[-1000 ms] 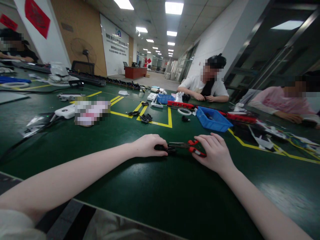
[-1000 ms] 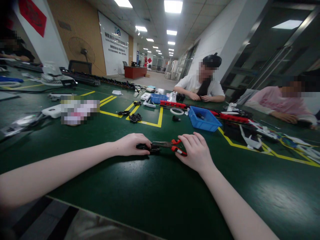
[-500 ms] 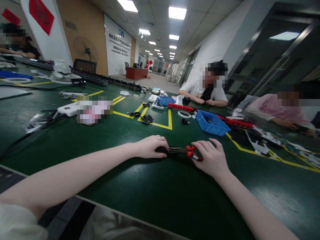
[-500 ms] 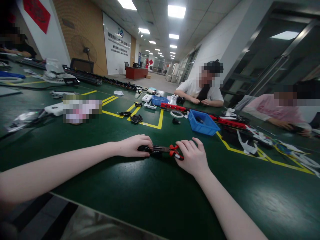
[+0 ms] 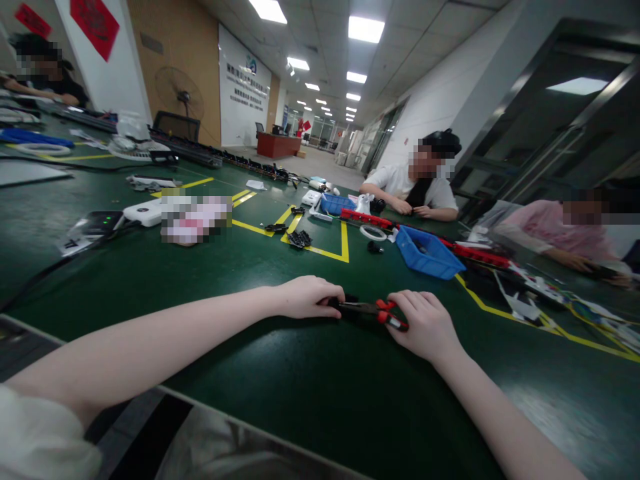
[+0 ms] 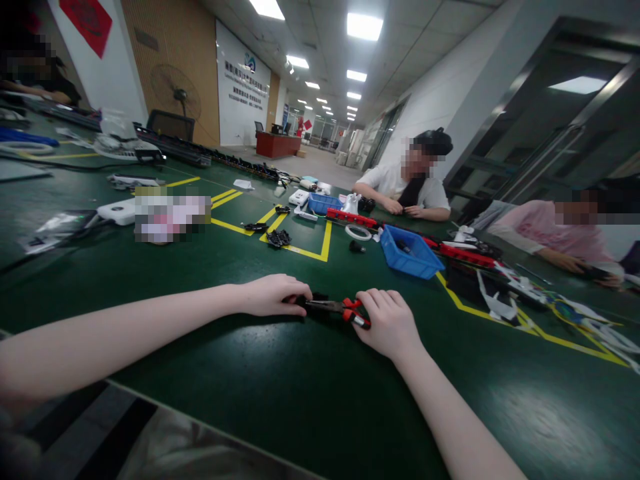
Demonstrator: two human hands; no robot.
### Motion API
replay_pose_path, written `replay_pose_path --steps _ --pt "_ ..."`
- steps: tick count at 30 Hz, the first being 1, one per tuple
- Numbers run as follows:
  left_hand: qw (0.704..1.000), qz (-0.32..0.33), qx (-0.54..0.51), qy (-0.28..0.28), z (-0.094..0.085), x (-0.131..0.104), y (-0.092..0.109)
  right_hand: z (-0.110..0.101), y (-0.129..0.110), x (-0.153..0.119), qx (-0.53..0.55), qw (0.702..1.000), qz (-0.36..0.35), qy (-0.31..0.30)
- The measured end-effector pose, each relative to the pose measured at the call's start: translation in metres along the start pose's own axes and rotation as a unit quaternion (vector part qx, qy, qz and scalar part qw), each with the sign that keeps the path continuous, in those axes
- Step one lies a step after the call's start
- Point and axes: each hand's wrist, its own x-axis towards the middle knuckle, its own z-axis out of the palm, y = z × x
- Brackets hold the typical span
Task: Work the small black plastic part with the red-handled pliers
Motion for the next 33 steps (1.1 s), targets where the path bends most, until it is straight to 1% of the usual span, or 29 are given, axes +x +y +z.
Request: replay_pose_path --steps 4,10,17,27,30,33 --pt "1.000 0.001 0.013 0.004 0.0003 -0.0004 0.0007 0.0022 0.0019 -0.0010 0.018 1.000 0.006 -0.012" --pt "0.999 0.001 0.032 0.010 0.0023 -0.0005 -0.0004 0.0033 0.0023 -0.0008 0.010 1.000 0.010 -0.022" --pt "0.999 0.000 0.052 0.010 0.0020 -0.0007 -0.0004 0.0026 0.0028 0.0001 0.040 0.996 0.031 -0.075" --pt "0.997 -0.009 0.070 0.006 0.0019 0.0007 0.0014 0.0019 0.0019 -0.0006 0.068 0.994 0.047 -0.078" --pt "0.997 -0.020 0.068 -0.001 0.0006 0.0011 0.0033 0.0014 0.0021 -0.0005 0.067 0.994 0.047 -0.076" --pt "0.998 -0.041 0.048 -0.007 -0.0005 0.0015 0.0061 0.0005 0.0029 -0.0012 0.057 0.996 0.041 -0.059"
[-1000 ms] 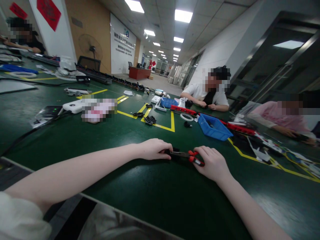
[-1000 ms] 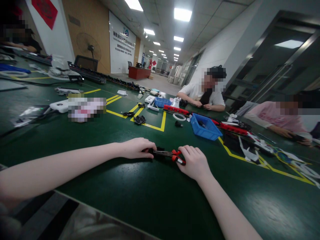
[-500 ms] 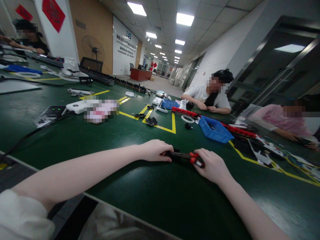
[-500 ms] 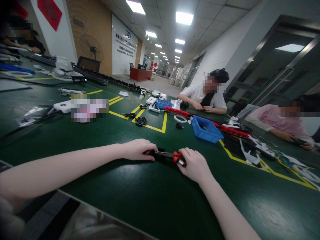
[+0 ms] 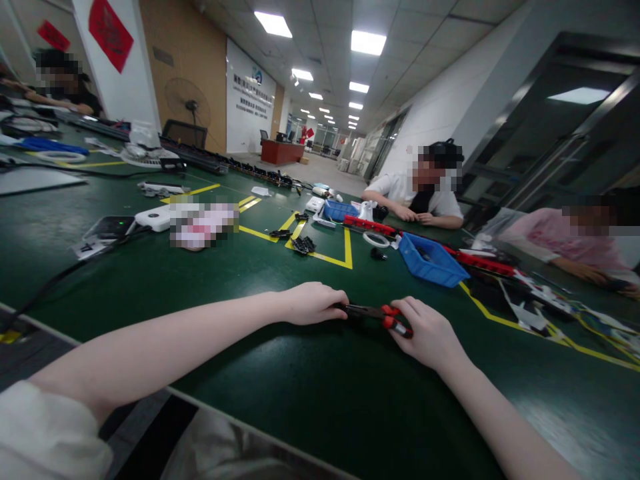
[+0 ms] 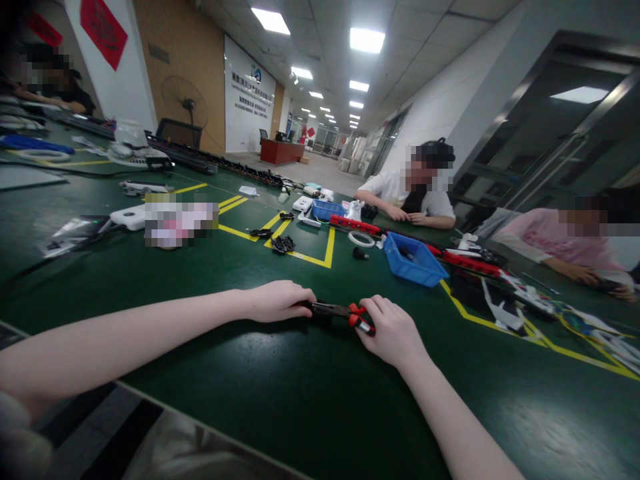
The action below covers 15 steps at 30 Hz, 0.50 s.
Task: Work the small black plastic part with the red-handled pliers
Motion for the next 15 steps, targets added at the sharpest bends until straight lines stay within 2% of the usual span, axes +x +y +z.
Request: replay_pose_path --steps 4,15 --pt "0.999 -0.013 -0.049 -0.007 0.0000 0.0002 0.0016 0.0001 0.0018 -0.0022 -0.017 0.999 -0.019 0.027" --pt "0.996 0.055 -0.067 0.014 0.0012 -0.0023 -0.0012 -0.0032 -0.0019 -0.0006 -0.058 0.995 -0.036 0.071"
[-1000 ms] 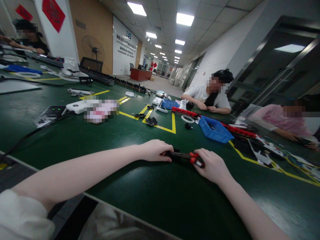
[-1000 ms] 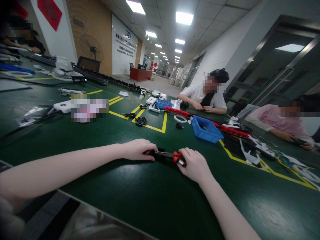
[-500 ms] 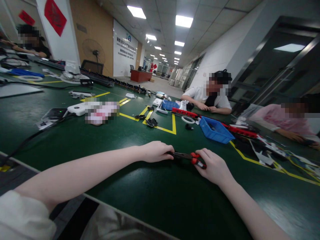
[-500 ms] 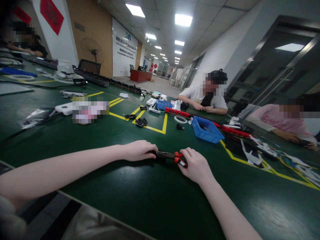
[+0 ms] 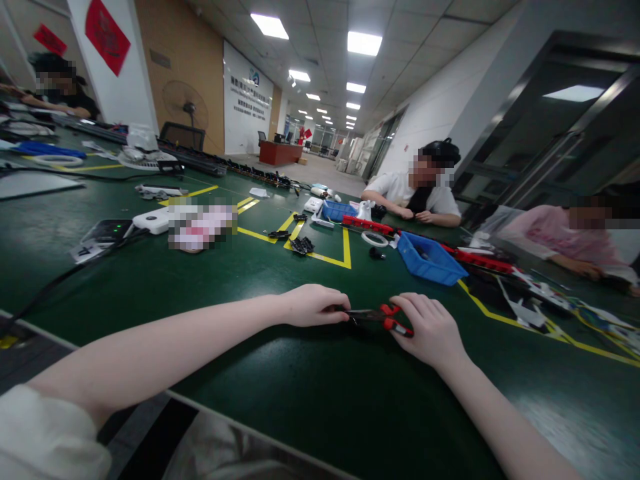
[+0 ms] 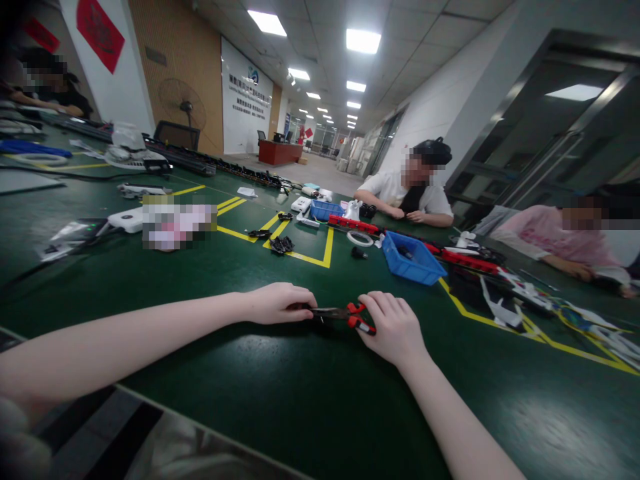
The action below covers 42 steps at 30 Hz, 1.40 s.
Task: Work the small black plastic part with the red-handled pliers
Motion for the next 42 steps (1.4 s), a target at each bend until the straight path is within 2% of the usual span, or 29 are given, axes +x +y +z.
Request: replay_pose_path --steps 8,14,25,33,42 --pt "1.000 0.015 0.008 0.011 0.0014 -0.0009 -0.0009 0.0008 0.0006 -0.0014 -0.017 0.999 -0.007 0.031" --pt "1.000 0.022 0.005 0.010 0.0030 -0.0003 -0.0033 0.0000 0.0011 -0.0019 -0.011 0.999 0.009 0.037" --pt "1.000 0.023 0.005 0.003 0.0017 -0.0007 -0.0033 -0.0087 0.0090 -0.0033 -0.036 0.998 -0.012 0.050" --pt "1.000 0.017 0.000 -0.004 0.0007 -0.0001 -0.0031 -0.0053 0.0065 -0.0021 -0.023 0.999 -0.039 0.030" --pt "0.999 0.020 0.036 0.009 0.0041 -0.0007 -0.0031 -0.0015 0.0033 -0.0032 0.015 0.999 -0.030 0.005"
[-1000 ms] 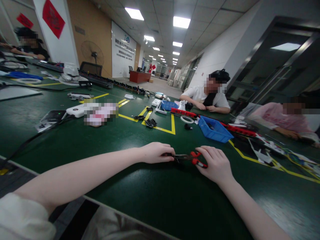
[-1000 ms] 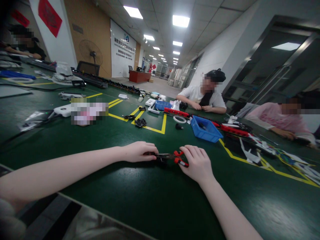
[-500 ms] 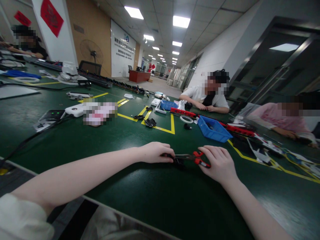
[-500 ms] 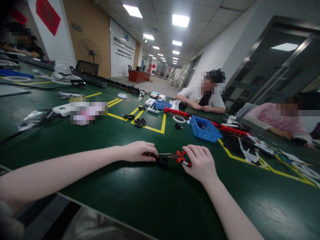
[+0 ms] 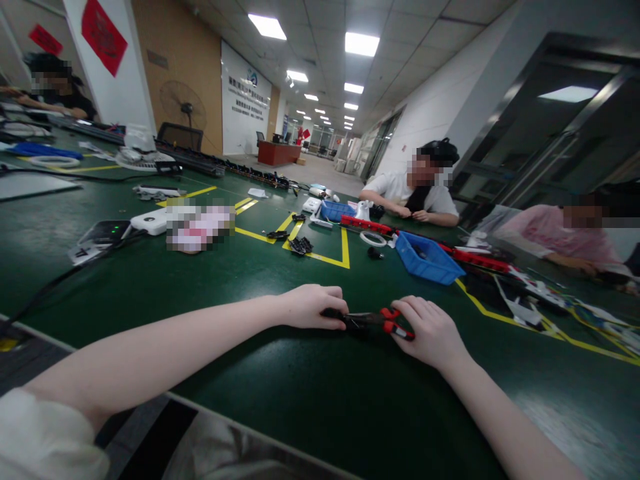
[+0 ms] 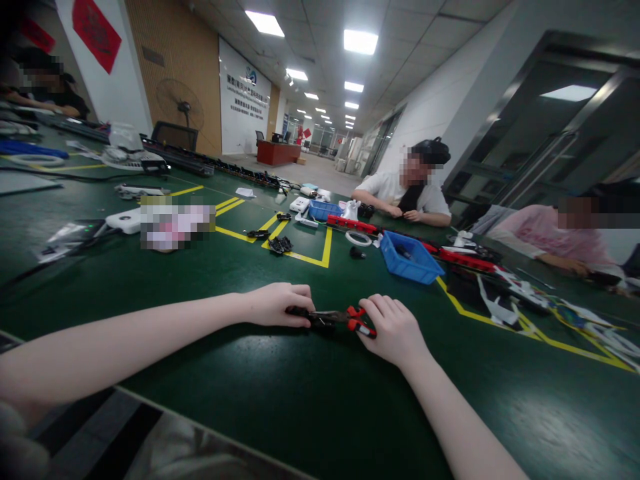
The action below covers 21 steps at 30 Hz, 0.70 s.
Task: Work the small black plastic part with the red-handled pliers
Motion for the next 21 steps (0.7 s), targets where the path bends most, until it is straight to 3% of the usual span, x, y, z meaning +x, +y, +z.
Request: replay_pose_path --steps 21 --pt "0.997 0.001 -0.070 0.023 0.0003 -0.0017 0.0014 -0.0013 -0.0017 -0.0003 -0.001 1.000 0.017 0.010"
